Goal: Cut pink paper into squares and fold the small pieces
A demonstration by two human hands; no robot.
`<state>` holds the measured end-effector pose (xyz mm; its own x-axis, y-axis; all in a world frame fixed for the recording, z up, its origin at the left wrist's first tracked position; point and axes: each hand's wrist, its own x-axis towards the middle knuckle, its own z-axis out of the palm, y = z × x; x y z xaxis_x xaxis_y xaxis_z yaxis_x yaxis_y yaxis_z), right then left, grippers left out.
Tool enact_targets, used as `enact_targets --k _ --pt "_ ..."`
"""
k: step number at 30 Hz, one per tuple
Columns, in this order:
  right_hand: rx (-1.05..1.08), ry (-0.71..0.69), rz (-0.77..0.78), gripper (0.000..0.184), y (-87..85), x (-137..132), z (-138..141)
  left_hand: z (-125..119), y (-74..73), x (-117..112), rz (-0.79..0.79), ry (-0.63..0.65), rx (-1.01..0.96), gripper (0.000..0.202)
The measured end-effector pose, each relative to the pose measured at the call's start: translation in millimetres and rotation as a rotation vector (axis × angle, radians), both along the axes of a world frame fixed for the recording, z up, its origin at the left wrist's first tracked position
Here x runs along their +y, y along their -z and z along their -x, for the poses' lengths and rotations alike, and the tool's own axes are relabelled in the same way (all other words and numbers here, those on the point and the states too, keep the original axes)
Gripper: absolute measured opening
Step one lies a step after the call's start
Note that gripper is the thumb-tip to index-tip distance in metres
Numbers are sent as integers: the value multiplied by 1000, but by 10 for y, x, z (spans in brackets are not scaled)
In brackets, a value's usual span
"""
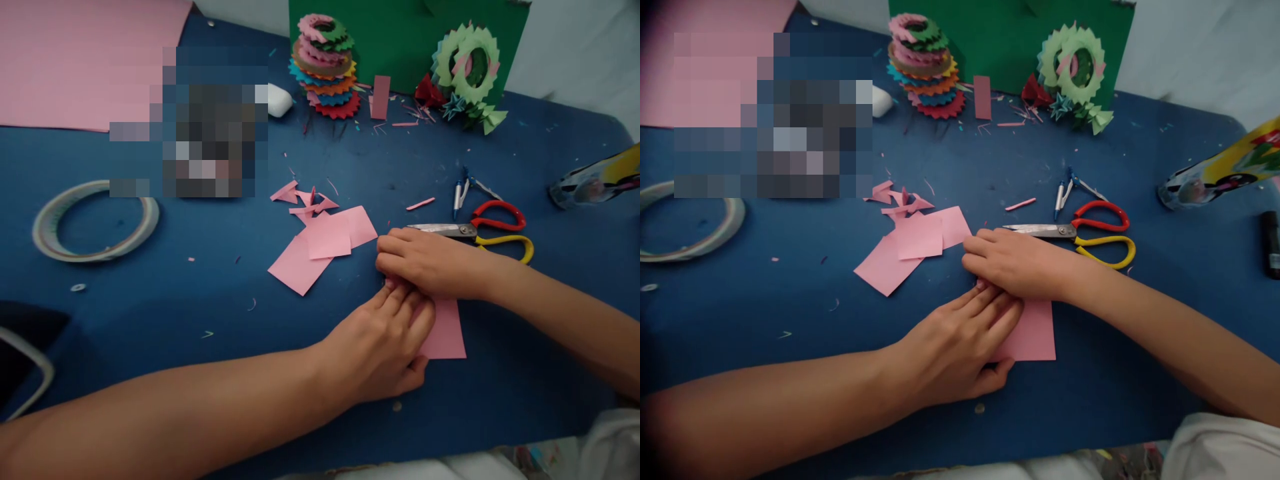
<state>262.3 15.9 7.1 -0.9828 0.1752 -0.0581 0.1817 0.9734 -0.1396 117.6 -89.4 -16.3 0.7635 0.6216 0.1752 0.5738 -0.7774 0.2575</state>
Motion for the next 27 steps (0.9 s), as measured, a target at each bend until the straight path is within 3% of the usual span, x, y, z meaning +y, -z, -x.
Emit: enact_targets --k 10,19,27 --pt "155 201 390 15 -5 69 -157 8 -11 4 0 9 17 57" --pt "150 78 196 14 23 55 -127 11 -2 10 -13 13 11 57" --pt "210 181 310 22 -13 11 -385 4 -1 13 -20 5 18 56"
